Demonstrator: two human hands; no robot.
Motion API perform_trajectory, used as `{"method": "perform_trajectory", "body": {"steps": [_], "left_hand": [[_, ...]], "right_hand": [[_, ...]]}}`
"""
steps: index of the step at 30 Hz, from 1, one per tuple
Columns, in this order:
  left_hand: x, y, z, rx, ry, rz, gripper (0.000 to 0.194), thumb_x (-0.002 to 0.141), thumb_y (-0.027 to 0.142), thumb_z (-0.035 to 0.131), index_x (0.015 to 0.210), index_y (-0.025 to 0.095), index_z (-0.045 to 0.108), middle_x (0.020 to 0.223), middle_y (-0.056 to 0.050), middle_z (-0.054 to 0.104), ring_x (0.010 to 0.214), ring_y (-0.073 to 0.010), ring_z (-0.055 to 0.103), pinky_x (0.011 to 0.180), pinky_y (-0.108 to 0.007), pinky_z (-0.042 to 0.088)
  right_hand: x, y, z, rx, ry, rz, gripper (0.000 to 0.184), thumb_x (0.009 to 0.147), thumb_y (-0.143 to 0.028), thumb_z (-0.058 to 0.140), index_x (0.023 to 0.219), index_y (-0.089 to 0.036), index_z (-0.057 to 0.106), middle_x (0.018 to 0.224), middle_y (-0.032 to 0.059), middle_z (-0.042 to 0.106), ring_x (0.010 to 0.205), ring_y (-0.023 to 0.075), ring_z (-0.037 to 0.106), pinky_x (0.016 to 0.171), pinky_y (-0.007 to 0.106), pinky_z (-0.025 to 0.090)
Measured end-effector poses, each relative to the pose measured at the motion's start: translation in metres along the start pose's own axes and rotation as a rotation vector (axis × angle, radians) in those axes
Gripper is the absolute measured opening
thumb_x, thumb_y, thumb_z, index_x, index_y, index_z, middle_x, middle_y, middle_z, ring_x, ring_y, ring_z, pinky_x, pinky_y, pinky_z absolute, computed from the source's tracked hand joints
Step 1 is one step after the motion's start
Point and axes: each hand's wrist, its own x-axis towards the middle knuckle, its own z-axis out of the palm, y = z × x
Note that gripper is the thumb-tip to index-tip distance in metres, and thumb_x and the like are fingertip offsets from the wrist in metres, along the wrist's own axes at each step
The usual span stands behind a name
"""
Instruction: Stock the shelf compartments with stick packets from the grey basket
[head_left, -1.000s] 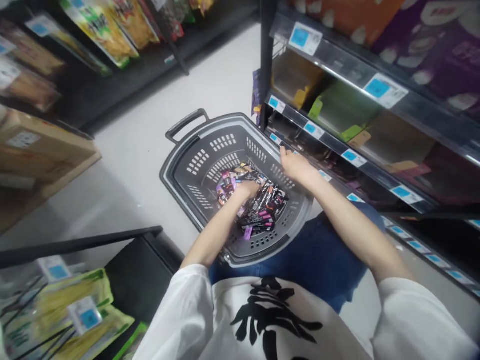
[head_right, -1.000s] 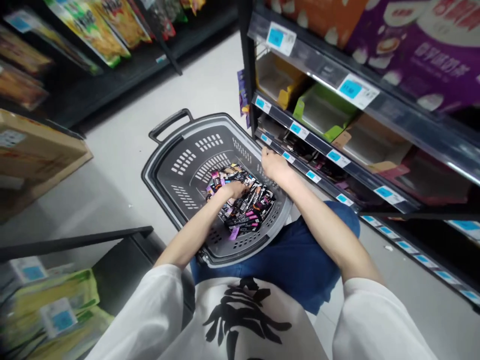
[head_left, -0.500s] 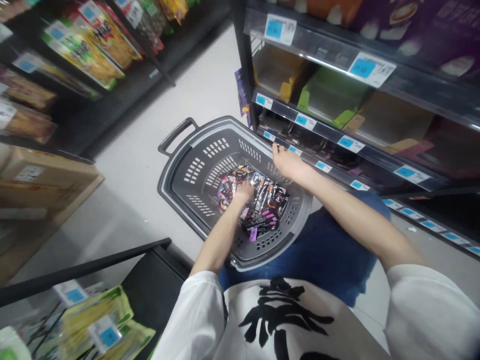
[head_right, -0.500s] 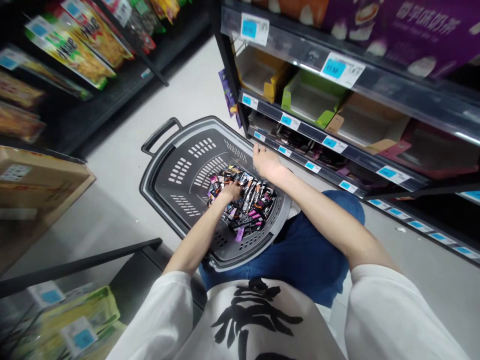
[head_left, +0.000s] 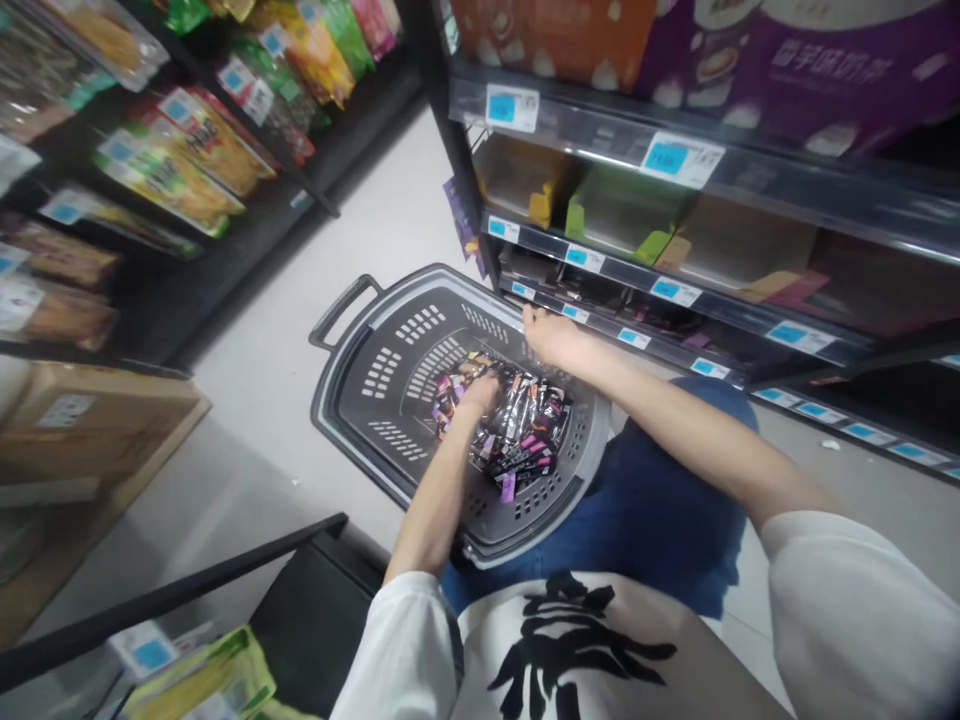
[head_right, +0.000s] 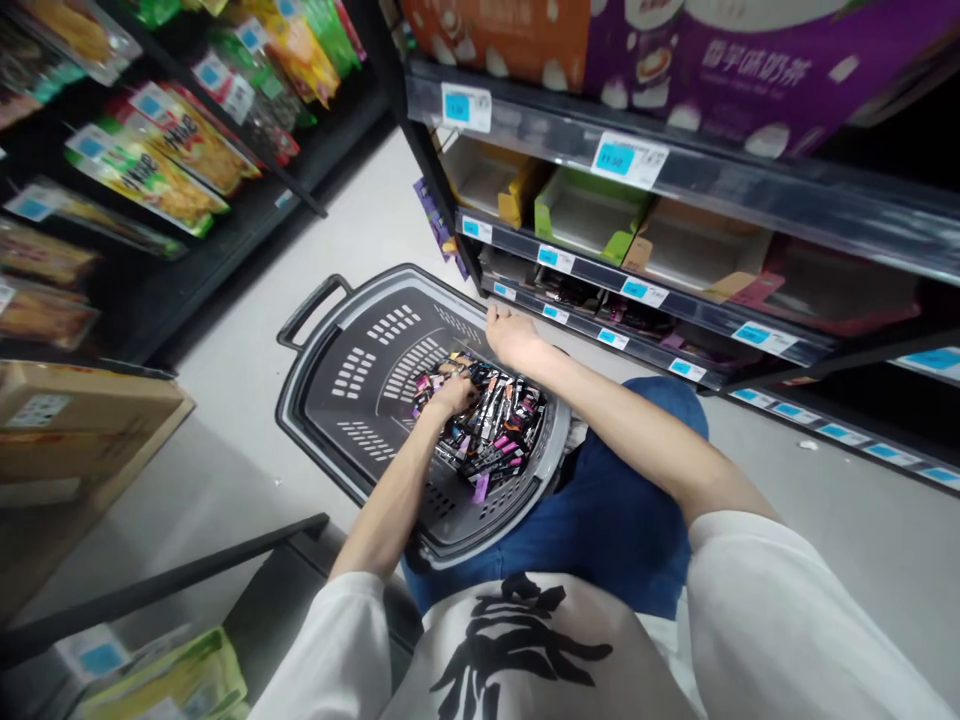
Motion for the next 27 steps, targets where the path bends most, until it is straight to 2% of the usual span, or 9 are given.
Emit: {"method": "perform_trajectory", "body": {"steps": [2, 5, 8, 12, 14, 17, 20, 23, 27], "left_hand": [[0.0, 0.0, -0.012, -0.003, 0.06, 0.007, 0.028, 0.084, 0.013, 0.061, 0.105, 0.012, 0.079, 0.117, -0.017, 0.066, 0.107, -0.0247, 0.066, 0.099, -0.031, 0.05], [-0.006, -0.004, -0.033, -0.013, 0.167, 0.023, 0.028, 0.084, 0.012, 0.058, 0.103, 0.012, 0.08, 0.112, -0.015, 0.064, 0.106, -0.0245, 0.065, 0.097, -0.032, 0.05], [-0.024, -0.012, -0.052, -0.174, 0.375, 0.049, 0.026, 0.086, 0.015, 0.058, 0.1, 0.017, 0.08, 0.097, -0.009, 0.06, 0.093, -0.0206, 0.063, 0.092, -0.032, 0.051], [-0.048, -0.021, -0.066, -0.798, 0.678, 0.12, 0.009, 0.083, 0.025, 0.067, 0.091, 0.021, 0.067, 0.083, 0.001, 0.056, 0.069, -0.0117, 0.055, 0.071, -0.026, 0.051], [-0.053, -0.022, -0.069, -1.138, 0.819, 0.151, 0.027, 0.079, 0.029, 0.076, 0.093, 0.023, 0.054, 0.084, 0.004, 0.054, 0.063, -0.0076, 0.052, 0.062, -0.02, 0.047], [-0.052, -0.024, -0.073, -1.425, 1.005, 0.178, 0.049, 0.07, 0.034, 0.086, 0.093, 0.024, 0.044, 0.086, 0.006, 0.054, 0.062, -0.0047, 0.052, 0.062, -0.018, 0.048], [-0.049, -0.027, -0.076, -1.509, 1.039, 0.177, 0.049, 0.067, 0.04, 0.088, 0.09, 0.022, 0.048, 0.085, 0.005, 0.056, 0.062, -0.0048, 0.055, 0.062, -0.019, 0.05], [-0.047, -0.032, -0.074, -1.524, 0.982, 0.149, 0.046, 0.067, 0.043, 0.087, 0.09, 0.021, 0.054, 0.085, 0.003, 0.058, 0.066, -0.0061, 0.058, 0.063, -0.019, 0.051], [-0.046, -0.035, -0.07, -1.501, 0.865, 0.15, 0.047, 0.063, 0.038, 0.089, 0.097, 0.019, 0.063, 0.089, 0.0, 0.065, 0.078, -0.0111, 0.065, 0.073, -0.024, 0.055]], "right_hand": [[-0.001, -0.001, 0.002, -0.009, 0.047, 0.0, 0.08, 0.087, -0.005, 0.053, 0.159, 0.003, 0.021, 0.151, 0.0331, 0.044, 0.132, 0.0365, 0.055, 0.105, 0.045, 0.05], [0.001, -0.006, 0.008, -0.03, 0.257, -0.085, 0.078, 0.087, -0.006, 0.054, 0.159, 0.0, 0.024, 0.16, 0.0285, 0.035, 0.143, 0.0383, 0.042, 0.113, 0.05, 0.041], [0.005, -0.013, 0.013, 0.094, 0.428, -0.206, 0.074, 0.091, -0.012, 0.056, 0.158, 0.0, 0.026, 0.16, 0.0264, 0.036, 0.146, 0.0375, 0.037, 0.117, 0.05, 0.037], [0.013, -0.022, 0.012, 0.476, 0.459, -0.216, 0.079, 0.093, -0.024, 0.065, 0.158, -0.003, 0.027, 0.154, 0.026, 0.045, 0.143, 0.0326, 0.044, 0.117, 0.045, 0.04], [0.02, -0.025, 0.011, 0.707, 0.432, -0.203, 0.075, 0.091, -0.026, 0.069, 0.155, -0.006, 0.035, 0.145, 0.0233, 0.055, 0.132, 0.0279, 0.057, 0.113, 0.041, 0.045], [0.03, -0.031, 0.01, 1.038, 0.288, -0.192, 0.039, 0.09, -0.024, 0.071, 0.126, -0.01, 0.066, 0.11, 0.0119, 0.076, 0.1, 0.0185, 0.073, 0.099, 0.033, 0.055], [0.034, -0.037, 0.01, 1.279, 0.243, -0.15, 0.017, 0.086, -0.02, 0.076, 0.099, -0.01, 0.074, 0.093, 0.0081, 0.078, 0.085, 0.0144, 0.073, 0.085, 0.026, 0.057], [0.032, -0.041, 0.008, 1.464, 0.241, -0.079, 0.017, 0.082, -0.014, 0.079, 0.097, -0.009, 0.074, 0.085, 0.0062, 0.077, 0.072, 0.0111, 0.069, 0.075, 0.023, 0.056], [0.032, -0.041, 0.003, 1.611, 0.211, 0.007, 0.008, 0.082, -0.008, 0.077, 0.088, -0.009, 0.072, 0.069, 0.0016, 0.072, 0.056, 0.0073, 0.059, 0.06, 0.02, 0.05]]}}
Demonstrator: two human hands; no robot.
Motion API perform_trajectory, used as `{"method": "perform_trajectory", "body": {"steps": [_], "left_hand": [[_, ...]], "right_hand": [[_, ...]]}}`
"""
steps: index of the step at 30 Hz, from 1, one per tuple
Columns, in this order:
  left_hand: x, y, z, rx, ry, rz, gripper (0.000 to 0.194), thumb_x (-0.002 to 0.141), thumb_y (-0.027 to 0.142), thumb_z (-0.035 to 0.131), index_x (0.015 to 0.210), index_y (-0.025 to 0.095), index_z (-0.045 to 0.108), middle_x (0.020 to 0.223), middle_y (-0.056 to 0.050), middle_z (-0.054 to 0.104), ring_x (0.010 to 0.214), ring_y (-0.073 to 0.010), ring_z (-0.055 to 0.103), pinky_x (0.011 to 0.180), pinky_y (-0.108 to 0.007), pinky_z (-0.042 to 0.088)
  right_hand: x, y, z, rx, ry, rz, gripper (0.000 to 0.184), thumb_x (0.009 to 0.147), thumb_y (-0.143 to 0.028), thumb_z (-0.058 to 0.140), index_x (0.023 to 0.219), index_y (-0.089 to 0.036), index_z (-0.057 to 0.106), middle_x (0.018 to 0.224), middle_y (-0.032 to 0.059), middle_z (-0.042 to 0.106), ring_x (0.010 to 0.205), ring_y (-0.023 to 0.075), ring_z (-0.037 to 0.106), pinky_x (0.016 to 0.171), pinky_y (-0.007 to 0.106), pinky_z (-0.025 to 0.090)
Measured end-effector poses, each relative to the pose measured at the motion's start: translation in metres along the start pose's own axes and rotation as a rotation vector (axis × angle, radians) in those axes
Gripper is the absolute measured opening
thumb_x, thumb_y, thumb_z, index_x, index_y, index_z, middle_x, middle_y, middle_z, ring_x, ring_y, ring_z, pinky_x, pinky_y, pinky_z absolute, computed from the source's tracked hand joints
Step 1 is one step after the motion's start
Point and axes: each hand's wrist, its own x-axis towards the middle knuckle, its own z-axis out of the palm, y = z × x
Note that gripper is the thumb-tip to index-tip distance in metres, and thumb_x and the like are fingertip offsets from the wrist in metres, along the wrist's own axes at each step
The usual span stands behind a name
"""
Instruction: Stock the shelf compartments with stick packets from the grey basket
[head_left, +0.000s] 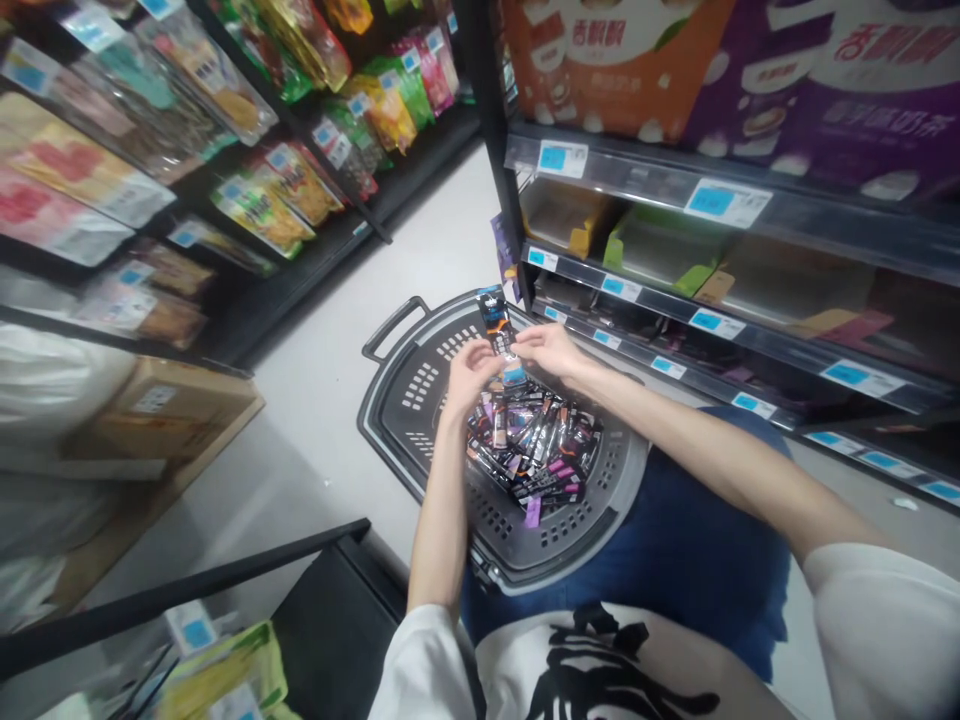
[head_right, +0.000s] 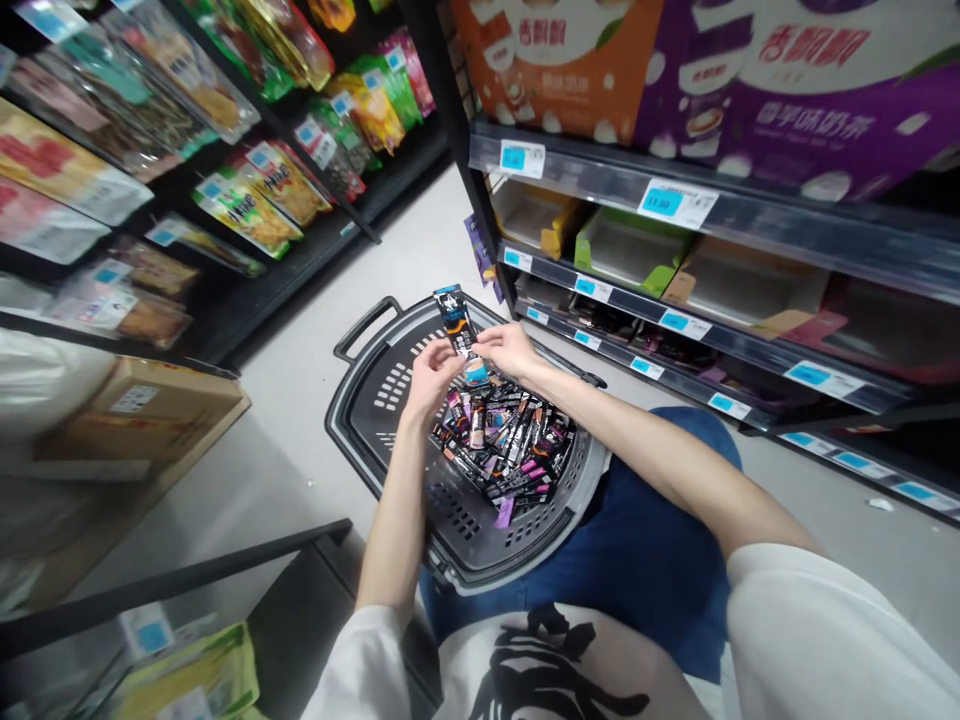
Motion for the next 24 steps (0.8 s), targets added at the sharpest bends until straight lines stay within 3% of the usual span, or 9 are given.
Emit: {"method": "perform_trajectory", "body": {"steps": [4, 15, 24], "left_hand": [[-0.001, 0.001, 0.001, -0.014, -0.014, 0.02, 0.043, 0.062, 0.033, 0.091, 0.094, 0.017, 0.066, 0.084, 0.0, 0.067, 0.075, -0.0108, 0.065, 0.072, -0.024, 0.054], [-0.004, 0.009, 0.001, 0.064, 0.052, 0.025, 0.04, 0.061, 0.036, 0.091, 0.086, 0.016, 0.067, 0.064, 0.003, 0.068, 0.059, -0.0115, 0.065, 0.066, -0.024, 0.052], [-0.008, 0.016, 0.004, 0.022, 0.016, -0.016, 0.041, 0.06, 0.034, 0.092, 0.085, 0.015, 0.067, 0.064, 0.003, 0.067, 0.056, -0.0102, 0.063, 0.059, -0.022, 0.053]], "right_hand": [[0.002, 0.0, 0.001, 0.035, 0.006, 0.021, 0.007, 0.082, -0.005, 0.076, 0.085, -0.009, 0.072, 0.066, -0.0004, 0.07, 0.054, 0.0061, 0.056, 0.052, 0.017, 0.044], [-0.004, -0.004, -0.002, 0.071, -0.092, 0.009, 0.002, 0.081, -0.011, 0.076, 0.08, -0.01, 0.074, 0.065, -0.0009, 0.067, 0.056, 0.0057, 0.054, 0.053, 0.017, 0.041], [0.001, 0.0, 0.001, 0.008, -0.072, -0.003, 0.022, 0.077, -0.027, 0.081, 0.069, -0.013, 0.067, 0.059, -0.0039, 0.06, 0.053, 0.0069, 0.046, 0.053, 0.021, 0.035]]}}
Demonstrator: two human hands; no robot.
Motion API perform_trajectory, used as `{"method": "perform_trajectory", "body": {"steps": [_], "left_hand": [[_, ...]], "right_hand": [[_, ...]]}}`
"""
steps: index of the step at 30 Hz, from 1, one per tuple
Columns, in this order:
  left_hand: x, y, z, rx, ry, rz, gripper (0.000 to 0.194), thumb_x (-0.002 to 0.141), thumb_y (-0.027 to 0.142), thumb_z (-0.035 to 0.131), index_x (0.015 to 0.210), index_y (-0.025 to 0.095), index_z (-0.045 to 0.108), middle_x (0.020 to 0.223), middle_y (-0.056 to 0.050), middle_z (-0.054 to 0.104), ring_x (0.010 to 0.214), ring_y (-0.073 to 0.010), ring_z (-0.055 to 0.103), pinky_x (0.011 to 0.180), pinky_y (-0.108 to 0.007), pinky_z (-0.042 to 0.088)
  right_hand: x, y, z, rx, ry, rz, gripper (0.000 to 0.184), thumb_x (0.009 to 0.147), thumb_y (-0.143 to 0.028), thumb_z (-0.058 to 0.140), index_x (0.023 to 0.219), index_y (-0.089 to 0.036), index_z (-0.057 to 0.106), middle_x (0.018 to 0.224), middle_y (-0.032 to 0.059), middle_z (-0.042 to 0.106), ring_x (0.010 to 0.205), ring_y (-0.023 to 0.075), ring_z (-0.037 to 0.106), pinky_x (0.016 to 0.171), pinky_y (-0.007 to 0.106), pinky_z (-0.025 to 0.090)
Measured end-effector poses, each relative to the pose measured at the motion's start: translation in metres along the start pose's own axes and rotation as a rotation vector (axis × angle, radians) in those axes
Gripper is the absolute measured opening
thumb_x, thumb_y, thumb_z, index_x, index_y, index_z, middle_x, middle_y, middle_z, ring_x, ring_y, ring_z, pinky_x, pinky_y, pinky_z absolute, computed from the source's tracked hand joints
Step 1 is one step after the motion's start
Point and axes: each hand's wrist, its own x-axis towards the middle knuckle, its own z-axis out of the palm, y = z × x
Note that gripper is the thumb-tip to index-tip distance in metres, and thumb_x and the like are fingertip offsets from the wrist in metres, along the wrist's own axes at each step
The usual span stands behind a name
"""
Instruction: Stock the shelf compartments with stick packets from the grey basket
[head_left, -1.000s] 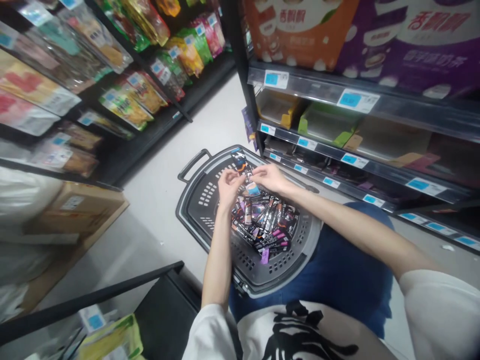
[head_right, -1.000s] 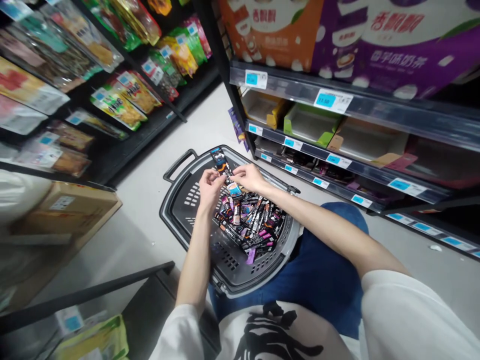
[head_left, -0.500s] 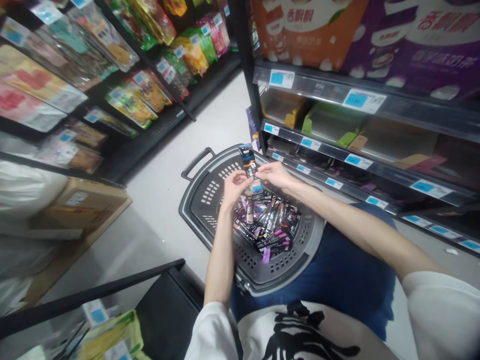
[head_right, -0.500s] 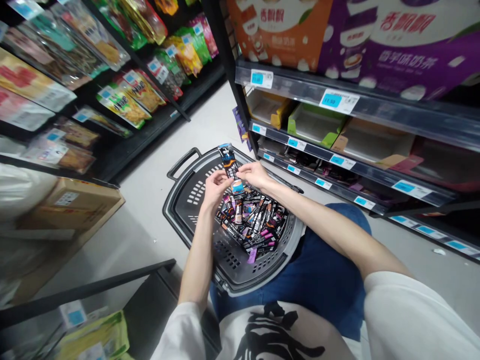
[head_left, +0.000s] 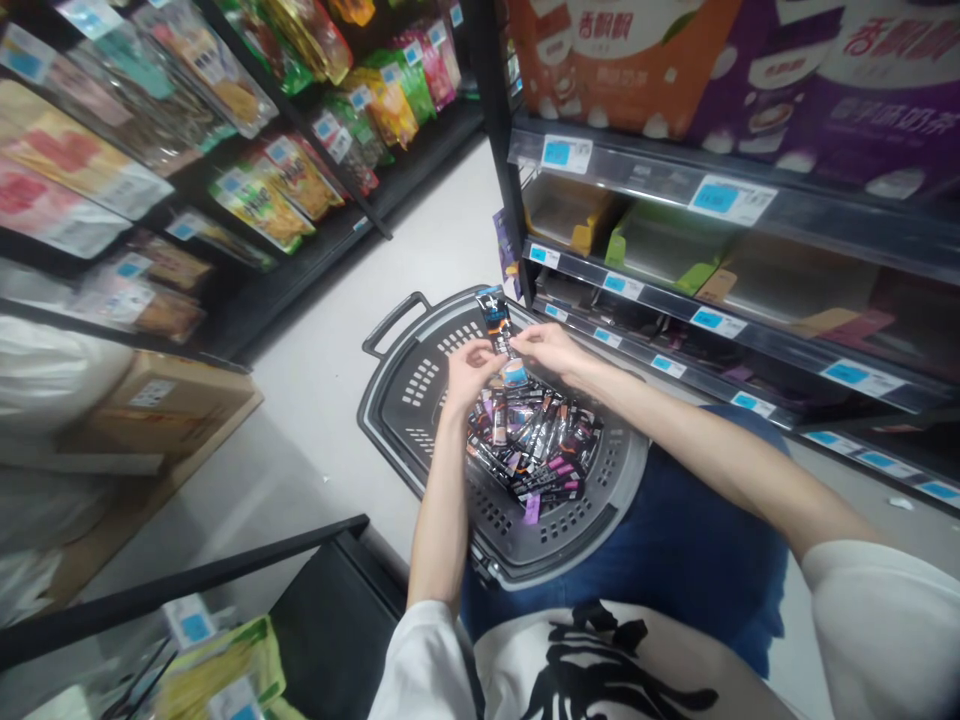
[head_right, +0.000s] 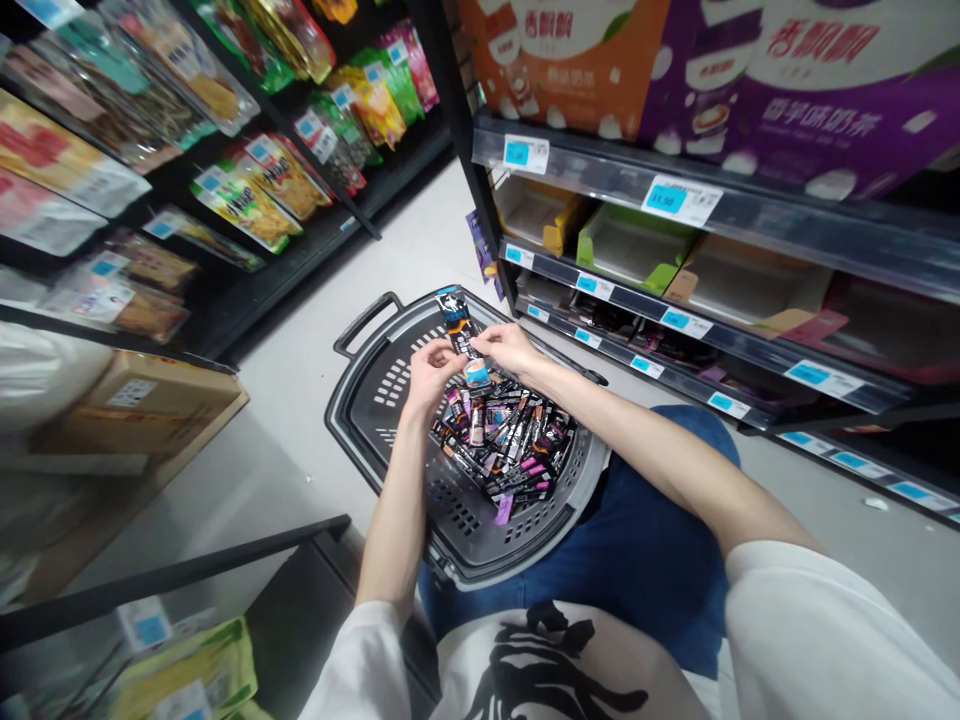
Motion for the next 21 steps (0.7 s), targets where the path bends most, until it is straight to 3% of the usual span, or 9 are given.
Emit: {"method": "perform_trajectory", "body": {"steps": [7, 13, 17, 19, 21], "left_hand": [[0.002, -0.004, 0.002, -0.084, -0.119, -0.047, 0.041, 0.069, 0.046, 0.087, 0.087, 0.015, 0.067, 0.071, 0.002, 0.066, 0.06, -0.0087, 0.063, 0.06, -0.021, 0.053], [0.001, -0.001, 0.003, 0.016, -0.1, 0.004, 0.038, 0.074, 0.049, 0.083, 0.078, 0.014, 0.068, 0.061, 0.002, 0.063, 0.055, -0.0097, 0.06, 0.059, -0.023, 0.052], [-0.003, 0.002, 0.004, 0.099, -0.073, 0.019, 0.034, 0.079, 0.046, 0.08, 0.076, 0.015, 0.066, 0.06, 0.002, 0.061, 0.054, -0.0095, 0.059, 0.057, -0.021, 0.049], [-0.004, 0.001, 0.003, 0.118, -0.061, 0.028, 0.034, 0.08, 0.045, 0.079, 0.075, 0.015, 0.065, 0.06, 0.002, 0.061, 0.054, -0.0094, 0.058, 0.055, -0.02, 0.047], [-0.003, 0.0, 0.003, 0.117, -0.067, 0.021, 0.034, 0.08, 0.045, 0.078, 0.074, 0.014, 0.064, 0.06, 0.002, 0.061, 0.054, -0.0094, 0.057, 0.054, -0.02, 0.045]], "right_hand": [[0.004, 0.009, -0.008, -0.054, -0.012, -0.131, 0.027, 0.071, -0.035, 0.08, 0.063, -0.016, 0.062, 0.063, -0.0035, 0.062, 0.061, 0.0097, 0.049, 0.063, 0.025, 0.039], [0.004, 0.014, -0.015, -0.097, -0.06, -0.178, 0.018, 0.077, -0.032, 0.074, 0.072, -0.016, 0.068, 0.074, 0.0002, 0.07, 0.071, 0.0138, 0.06, 0.073, 0.028, 0.046], [-0.002, 0.012, -0.02, -0.497, -0.043, -0.302, 0.011, 0.088, -0.023, 0.065, 0.081, -0.016, 0.07, 0.083, 0.0036, 0.073, 0.079, 0.0179, 0.064, 0.08, 0.033, 0.049], [-0.008, 0.009, -0.023, -0.771, 0.016, -0.477, 0.011, 0.091, -0.017, 0.06, 0.095, -0.016, 0.071, 0.097, 0.0077, 0.073, 0.088, 0.0217, 0.064, 0.084, 0.037, 0.049], [-0.013, 0.006, -0.026, -1.004, 0.035, -0.71, 0.026, 0.091, -0.007, 0.054, 0.111, -0.016, 0.068, 0.116, 0.0127, 0.07, 0.101, 0.0258, 0.062, 0.088, 0.04, 0.049]]}}
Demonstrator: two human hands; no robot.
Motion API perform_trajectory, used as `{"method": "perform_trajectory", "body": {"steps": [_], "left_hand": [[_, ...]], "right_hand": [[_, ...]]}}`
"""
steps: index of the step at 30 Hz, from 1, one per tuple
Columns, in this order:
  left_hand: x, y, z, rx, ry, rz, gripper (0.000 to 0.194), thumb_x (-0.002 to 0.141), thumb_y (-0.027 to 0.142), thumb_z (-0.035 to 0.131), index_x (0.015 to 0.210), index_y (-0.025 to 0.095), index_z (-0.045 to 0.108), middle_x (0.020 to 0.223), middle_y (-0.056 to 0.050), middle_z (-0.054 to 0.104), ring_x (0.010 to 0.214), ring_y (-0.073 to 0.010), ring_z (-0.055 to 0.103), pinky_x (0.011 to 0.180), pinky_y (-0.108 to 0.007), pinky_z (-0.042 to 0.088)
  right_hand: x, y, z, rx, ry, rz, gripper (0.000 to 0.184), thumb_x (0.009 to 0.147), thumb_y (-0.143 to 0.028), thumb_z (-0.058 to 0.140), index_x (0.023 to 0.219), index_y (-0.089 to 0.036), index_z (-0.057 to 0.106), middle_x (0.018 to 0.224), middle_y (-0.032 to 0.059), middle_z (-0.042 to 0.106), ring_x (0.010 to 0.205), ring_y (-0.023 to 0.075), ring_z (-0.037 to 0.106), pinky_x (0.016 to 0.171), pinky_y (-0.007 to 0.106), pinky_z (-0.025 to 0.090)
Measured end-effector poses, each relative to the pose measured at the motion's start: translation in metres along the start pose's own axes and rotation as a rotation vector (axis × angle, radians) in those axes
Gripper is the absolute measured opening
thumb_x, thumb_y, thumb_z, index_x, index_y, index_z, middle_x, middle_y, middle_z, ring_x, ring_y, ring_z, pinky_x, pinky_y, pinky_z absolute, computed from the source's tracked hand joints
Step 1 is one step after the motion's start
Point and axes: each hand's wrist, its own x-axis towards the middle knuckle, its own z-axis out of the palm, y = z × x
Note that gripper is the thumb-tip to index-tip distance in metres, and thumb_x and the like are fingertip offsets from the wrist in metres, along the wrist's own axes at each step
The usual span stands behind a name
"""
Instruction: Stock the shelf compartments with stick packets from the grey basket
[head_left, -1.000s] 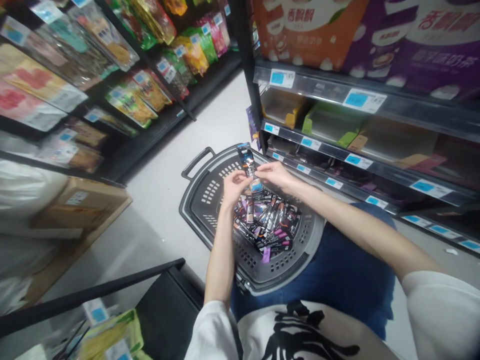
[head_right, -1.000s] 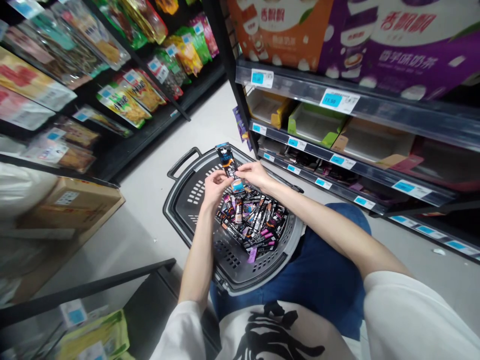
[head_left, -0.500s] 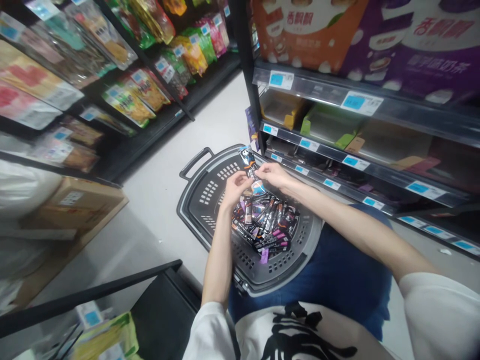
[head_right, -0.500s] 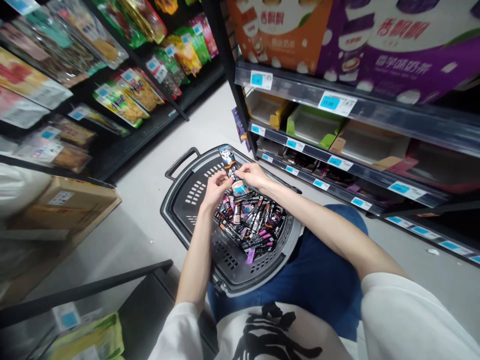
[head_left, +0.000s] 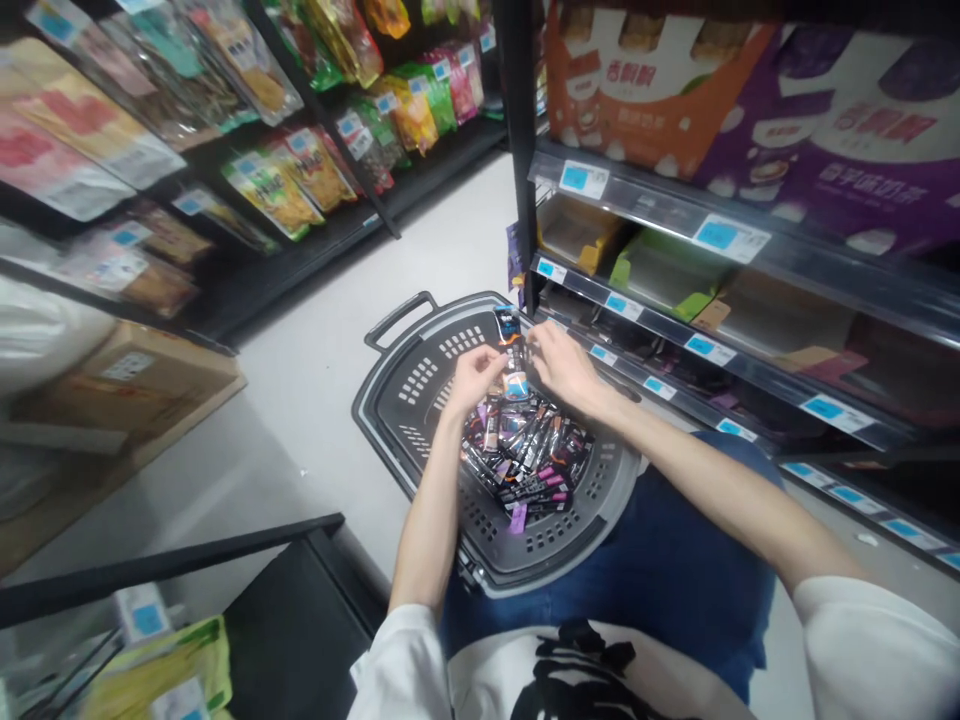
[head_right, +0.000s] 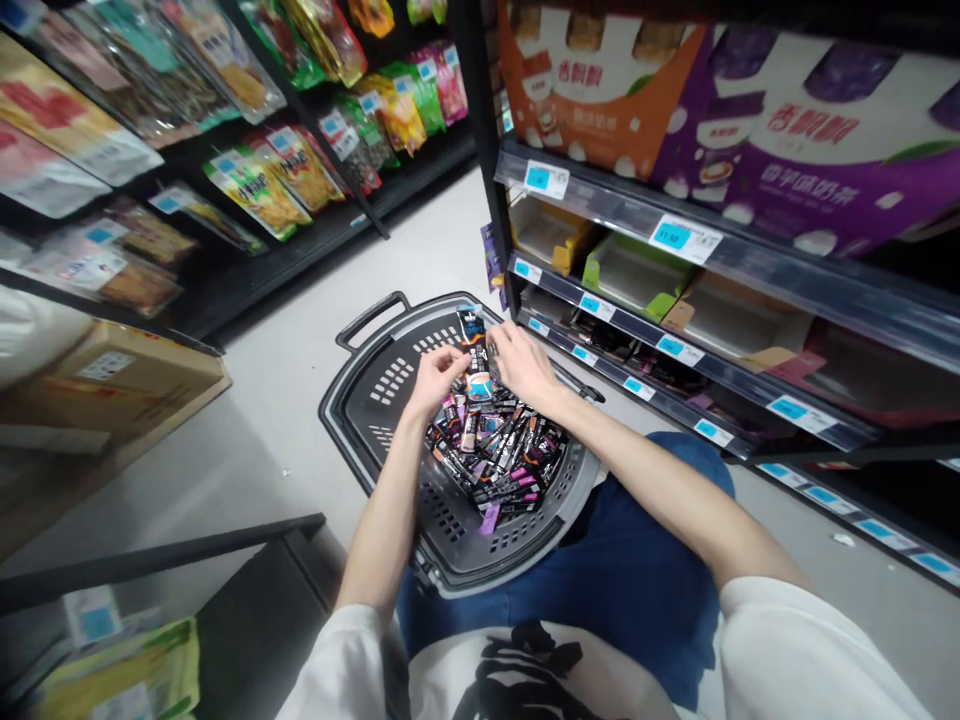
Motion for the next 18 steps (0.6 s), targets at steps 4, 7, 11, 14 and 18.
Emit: {"method": "perform_trajectory", "body": {"steps": [4, 7, 11, 14, 18], "left_hand": [[0.0, -0.005, -0.002, -0.069, -0.062, -0.047, 0.032, 0.077, 0.043, 0.079, 0.076, 0.014, 0.066, 0.059, 0.002, 0.06, 0.052, -0.0093, 0.055, 0.053, -0.02, 0.043], [-0.001, -0.006, -0.004, -0.13, -0.109, -0.079, 0.03, 0.076, 0.04, 0.078, 0.078, 0.013, 0.066, 0.06, 0.003, 0.059, 0.052, -0.0082, 0.052, 0.05, -0.019, 0.037], [-0.003, -0.002, -0.003, -0.157, -0.168, -0.092, 0.029, 0.083, 0.042, 0.071, 0.082, 0.013, 0.067, 0.069, 0.0, 0.063, 0.057, -0.0091, 0.057, 0.055, -0.02, 0.044], [-0.004, 0.005, -0.001, -0.144, -0.273, -0.117, 0.034, 0.091, 0.047, 0.06, 0.094, 0.013, 0.066, 0.079, -0.004, 0.069, 0.065, -0.0153, 0.066, 0.063, -0.027, 0.054], [-0.006, 0.005, 0.002, 0.304, -0.274, -0.039, 0.036, 0.1, 0.041, 0.042, 0.103, 0.015, 0.067, 0.086, -0.008, 0.074, 0.075, -0.0202, 0.071, 0.077, -0.034, 0.058]], "right_hand": [[-0.004, -0.003, -0.008, -0.242, -0.128, -0.454, 0.039, 0.094, -0.002, 0.046, 0.125, -0.018, 0.063, 0.138, 0.0147, 0.062, 0.116, 0.0285, 0.056, 0.09, 0.044, 0.05], [-0.003, -0.007, -0.01, -0.287, -0.192, -0.572, 0.03, 0.1, -0.012, 0.046, 0.124, -0.016, 0.063, 0.14, 0.0141, 0.062, 0.113, 0.0274, 0.058, 0.086, 0.043, 0.053], [0.002, -0.006, -0.018, -0.163, -0.242, -0.594, 0.025, 0.099, -0.013, 0.045, 0.117, -0.018, 0.062, 0.144, 0.0122, 0.06, 0.11, 0.0246, 0.062, 0.088, 0.042, 0.056], [0.011, 0.002, -0.037, 0.001, -0.296, -0.515, 0.029, 0.091, -0.013, 0.053, 0.119, -0.018, 0.059, 0.136, 0.0128, 0.066, 0.11, 0.0242, 0.066, 0.091, 0.041, 0.056], [0.024, 0.026, -0.076, 0.031, -0.185, -0.175, 0.031, 0.083, -0.02, 0.06, 0.114, -0.02, 0.057, 0.12, 0.0103, 0.073, 0.095, 0.0237, 0.071, 0.081, 0.036, 0.056]]}}
